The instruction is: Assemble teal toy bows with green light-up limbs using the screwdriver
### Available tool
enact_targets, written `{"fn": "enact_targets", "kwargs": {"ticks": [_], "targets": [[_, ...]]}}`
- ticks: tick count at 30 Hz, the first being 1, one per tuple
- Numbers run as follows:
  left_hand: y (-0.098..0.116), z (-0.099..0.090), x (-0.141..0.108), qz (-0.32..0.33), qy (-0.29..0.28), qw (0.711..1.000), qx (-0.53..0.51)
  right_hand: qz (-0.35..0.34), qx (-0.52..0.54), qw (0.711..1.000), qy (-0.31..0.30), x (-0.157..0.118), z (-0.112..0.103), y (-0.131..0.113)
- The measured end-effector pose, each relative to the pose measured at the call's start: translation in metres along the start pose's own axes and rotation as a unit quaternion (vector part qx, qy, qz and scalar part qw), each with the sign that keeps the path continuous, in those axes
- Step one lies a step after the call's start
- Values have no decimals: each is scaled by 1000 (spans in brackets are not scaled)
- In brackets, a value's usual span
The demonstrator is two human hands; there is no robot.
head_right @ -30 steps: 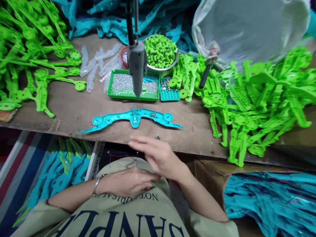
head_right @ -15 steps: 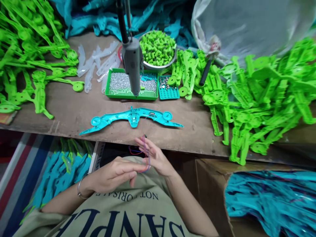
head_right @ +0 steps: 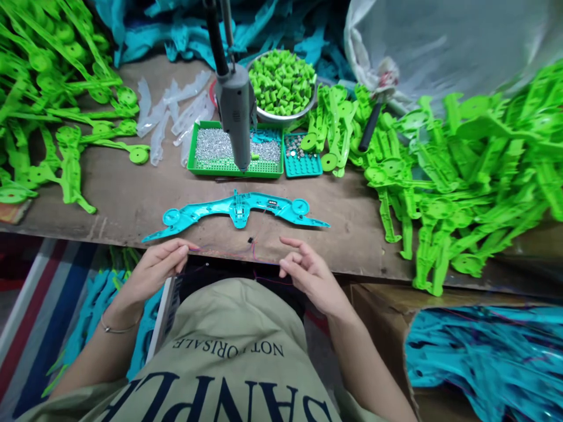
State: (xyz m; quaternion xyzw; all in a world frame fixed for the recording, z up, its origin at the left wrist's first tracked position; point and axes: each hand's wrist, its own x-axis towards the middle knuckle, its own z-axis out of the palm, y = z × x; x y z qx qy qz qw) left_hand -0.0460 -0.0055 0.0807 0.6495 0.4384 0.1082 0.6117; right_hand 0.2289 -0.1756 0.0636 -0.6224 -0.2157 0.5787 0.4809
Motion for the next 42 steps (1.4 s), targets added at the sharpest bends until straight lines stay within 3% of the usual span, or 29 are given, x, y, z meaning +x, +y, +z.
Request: {"fn": "enact_targets", "kwargs": {"ticks": [7, 14, 17, 20, 25, 28, 31, 35, 37, 40, 42], "targets": [[-16, 5, 14, 15, -34, 996, 81, -52, -180, 980, 63, 1, -26, -12], [-7, 0, -2, -10, -161, 975, 150, -29, -245, 968, 43, -9, -28, -15], [-10, -10, -12, -29, -175, 968, 176, -20, -280, 959, 35, -14, -36, -18], [-14, -30, -20, -52, -139, 971, 187, -34, -312, 947, 65, -20, -52, -31], [-5, -70, -26, -33, -20, 975, 219, -59, -379, 911, 152, -25, -73, -72], [5, -80, -23, -31, 28, 978, 206, -96, -389, 893, 204, -17, -77, -87], [9, -79, -17, -36, 73, 985, 150, -174, -421, 851, 263, -4, -79, -85], [8, -69, -13, -32, 57, 995, 75, -261, -565, 735, 269, 10, -91, -70], [7, -65, -13, -35, 35, 998, 48, -277, -616, 693, 251, 15, -103, -61], [7, -52, -12, -37, 2, 999, 9, -280, -661, 666, 203, 21, -119, -53], [6, -37, -9, -10, -25, 999, -18, -294, -650, 673, 194, 23, -114, -50]]}}
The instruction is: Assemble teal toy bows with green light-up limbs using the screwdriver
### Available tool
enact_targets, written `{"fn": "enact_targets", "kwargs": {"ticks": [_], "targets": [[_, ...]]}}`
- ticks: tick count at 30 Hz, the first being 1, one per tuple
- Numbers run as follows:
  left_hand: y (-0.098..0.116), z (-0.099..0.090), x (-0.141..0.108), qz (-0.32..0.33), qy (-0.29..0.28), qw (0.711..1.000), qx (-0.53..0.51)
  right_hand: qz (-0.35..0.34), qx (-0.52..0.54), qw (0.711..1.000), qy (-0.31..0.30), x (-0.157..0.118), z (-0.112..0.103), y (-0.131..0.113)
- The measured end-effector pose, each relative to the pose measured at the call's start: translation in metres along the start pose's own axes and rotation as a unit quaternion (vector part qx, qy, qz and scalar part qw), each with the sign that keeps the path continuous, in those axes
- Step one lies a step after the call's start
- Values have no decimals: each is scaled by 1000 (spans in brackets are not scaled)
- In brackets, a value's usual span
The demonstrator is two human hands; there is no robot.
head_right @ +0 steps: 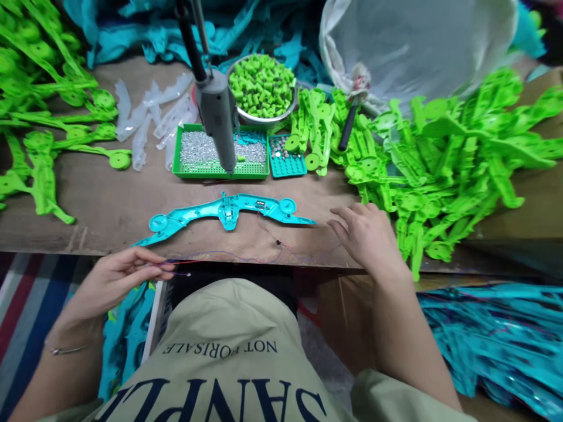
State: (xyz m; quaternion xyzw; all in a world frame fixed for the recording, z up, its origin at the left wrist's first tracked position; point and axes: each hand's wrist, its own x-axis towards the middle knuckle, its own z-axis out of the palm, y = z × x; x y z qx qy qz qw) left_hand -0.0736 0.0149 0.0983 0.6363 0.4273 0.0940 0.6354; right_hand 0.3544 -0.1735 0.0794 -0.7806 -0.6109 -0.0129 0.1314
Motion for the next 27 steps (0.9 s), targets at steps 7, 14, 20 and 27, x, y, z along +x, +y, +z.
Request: {"fn": "enact_targets", "kwargs": {"ticks": [7, 14, 20, 27], "targets": [[8, 67, 33, 324, -1, 921, 217, -17, 444, 892, -84, 9, 13, -127], [13, 70, 54, 432, 130, 859, 243, 46, 522, 827, -205, 10, 44, -160], [6, 70, 66, 361, 129, 897, 221, -39, 321, 944, -57, 22, 31, -143], [0, 72, 80, 366, 105, 890, 249, -91, 273, 957, -49, 36, 27, -134]]}}
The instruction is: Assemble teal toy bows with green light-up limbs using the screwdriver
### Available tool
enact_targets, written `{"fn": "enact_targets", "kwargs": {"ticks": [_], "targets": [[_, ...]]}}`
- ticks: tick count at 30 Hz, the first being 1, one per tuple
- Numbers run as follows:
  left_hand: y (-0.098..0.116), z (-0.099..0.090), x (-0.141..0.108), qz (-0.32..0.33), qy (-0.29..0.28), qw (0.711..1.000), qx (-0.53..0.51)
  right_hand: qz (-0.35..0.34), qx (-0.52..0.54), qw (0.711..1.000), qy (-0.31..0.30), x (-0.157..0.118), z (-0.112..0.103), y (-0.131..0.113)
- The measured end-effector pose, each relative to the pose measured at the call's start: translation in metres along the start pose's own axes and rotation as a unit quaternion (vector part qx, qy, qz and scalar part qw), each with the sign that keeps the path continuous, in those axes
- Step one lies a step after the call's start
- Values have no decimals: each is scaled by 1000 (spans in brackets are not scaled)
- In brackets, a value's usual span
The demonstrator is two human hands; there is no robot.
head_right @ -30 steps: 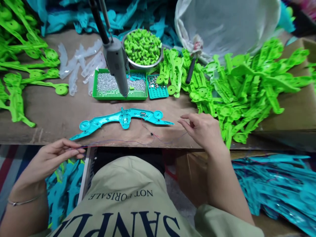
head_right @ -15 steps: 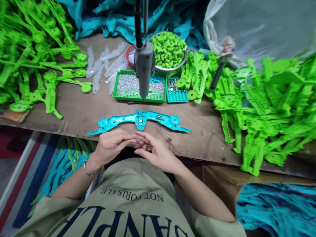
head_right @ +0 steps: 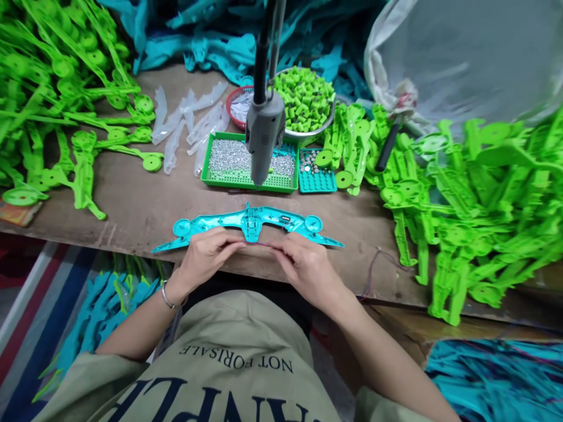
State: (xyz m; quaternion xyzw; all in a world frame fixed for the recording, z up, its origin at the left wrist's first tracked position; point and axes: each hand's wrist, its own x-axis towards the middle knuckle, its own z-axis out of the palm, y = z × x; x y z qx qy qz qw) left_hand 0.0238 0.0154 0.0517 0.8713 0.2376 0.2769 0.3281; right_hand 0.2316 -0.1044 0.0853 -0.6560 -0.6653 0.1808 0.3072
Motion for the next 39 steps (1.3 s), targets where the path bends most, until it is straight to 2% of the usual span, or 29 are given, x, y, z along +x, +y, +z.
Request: {"fn": "enact_targets", "kwargs": {"ticks": [5, 11, 15, 20, 25, 31, 35, 39], "targets": [[-9, 9, 5, -21, -5, 999, 37, -20, -97, 995, -7, 20, -6, 11], [-20, 3, 5, -51, -47, 986, 155, -3, -299, 952, -66, 45, -20, 19], [-31, 5, 7, -54, -63, 979, 185, -7, -345, 933, -105, 56, -20, 12], [-39, 13, 10, -68, -70, 975, 199, -14, -368, 922, -122, 60, -8, 11], [-41, 13, 12, -67, -70, 975, 202, 12, -325, 938, -121, 59, -3, 24], [-36, 4, 11, -46, -63, 978, 191, 35, -119, 992, -38, 55, 6, 53], [-38, 0, 7, -30, -79, 979, 187, 61, -13, 998, -28, 42, 25, 58], [-43, 0, 2, -27, -89, 979, 184, 78, 0, 997, -29, 30, 35, 57]]}}
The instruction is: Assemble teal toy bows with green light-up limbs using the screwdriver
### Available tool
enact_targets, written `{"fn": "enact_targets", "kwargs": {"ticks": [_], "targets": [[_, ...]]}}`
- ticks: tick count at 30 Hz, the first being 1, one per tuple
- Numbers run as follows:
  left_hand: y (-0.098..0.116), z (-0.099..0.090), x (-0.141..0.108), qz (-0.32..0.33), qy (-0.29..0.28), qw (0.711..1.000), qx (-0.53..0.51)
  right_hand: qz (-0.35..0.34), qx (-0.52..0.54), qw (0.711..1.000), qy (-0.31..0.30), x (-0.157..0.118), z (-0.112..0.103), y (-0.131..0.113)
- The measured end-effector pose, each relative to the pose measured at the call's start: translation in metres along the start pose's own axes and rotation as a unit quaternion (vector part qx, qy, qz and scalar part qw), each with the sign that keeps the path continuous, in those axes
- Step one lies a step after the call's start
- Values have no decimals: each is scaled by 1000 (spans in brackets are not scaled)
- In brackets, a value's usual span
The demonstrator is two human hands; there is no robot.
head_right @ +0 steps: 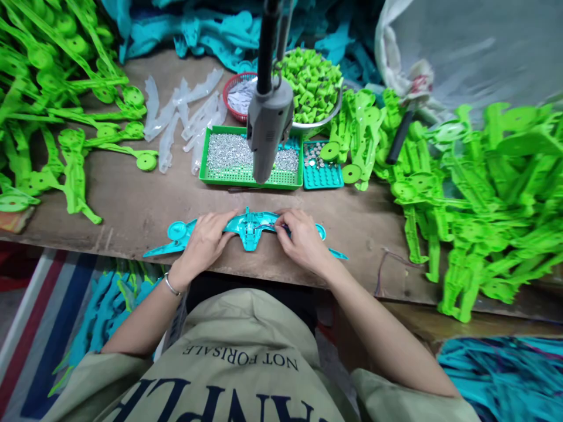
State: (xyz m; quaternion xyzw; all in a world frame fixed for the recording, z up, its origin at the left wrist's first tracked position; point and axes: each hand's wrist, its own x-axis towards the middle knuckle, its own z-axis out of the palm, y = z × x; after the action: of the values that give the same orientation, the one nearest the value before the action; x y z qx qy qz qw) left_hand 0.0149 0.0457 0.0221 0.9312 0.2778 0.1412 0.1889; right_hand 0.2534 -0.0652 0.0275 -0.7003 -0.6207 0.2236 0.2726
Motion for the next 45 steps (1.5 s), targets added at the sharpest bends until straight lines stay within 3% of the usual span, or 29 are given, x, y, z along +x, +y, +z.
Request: {"fn": "enact_targets", "kwargs": {"ticks": [10, 14, 19, 25, 37, 45], "targets": [[6, -1, -4, 26, -18, 999, -36, -19, 8, 999, -39, 0, -4, -7], [9, -2, -7, -2, -32, 998, -54, -16, -9, 1000, -24, -4, 1, -8], [23, -13, -3, 12, -9, 998, -59, -12, -14, 1000, -2, -13, 5, -5], [31, -12, 9, -11, -64, 997, -32, -10, -11, 1000, 20, -16, 13, -7], [25, 1, 7, -19, -63, 994, -83, 7, -84, 995, -60, 0, 20, -35], [4, -22, 8, 26, -125, 989, -69, 29, -127, 991, -29, 0, 31, -45]]}}
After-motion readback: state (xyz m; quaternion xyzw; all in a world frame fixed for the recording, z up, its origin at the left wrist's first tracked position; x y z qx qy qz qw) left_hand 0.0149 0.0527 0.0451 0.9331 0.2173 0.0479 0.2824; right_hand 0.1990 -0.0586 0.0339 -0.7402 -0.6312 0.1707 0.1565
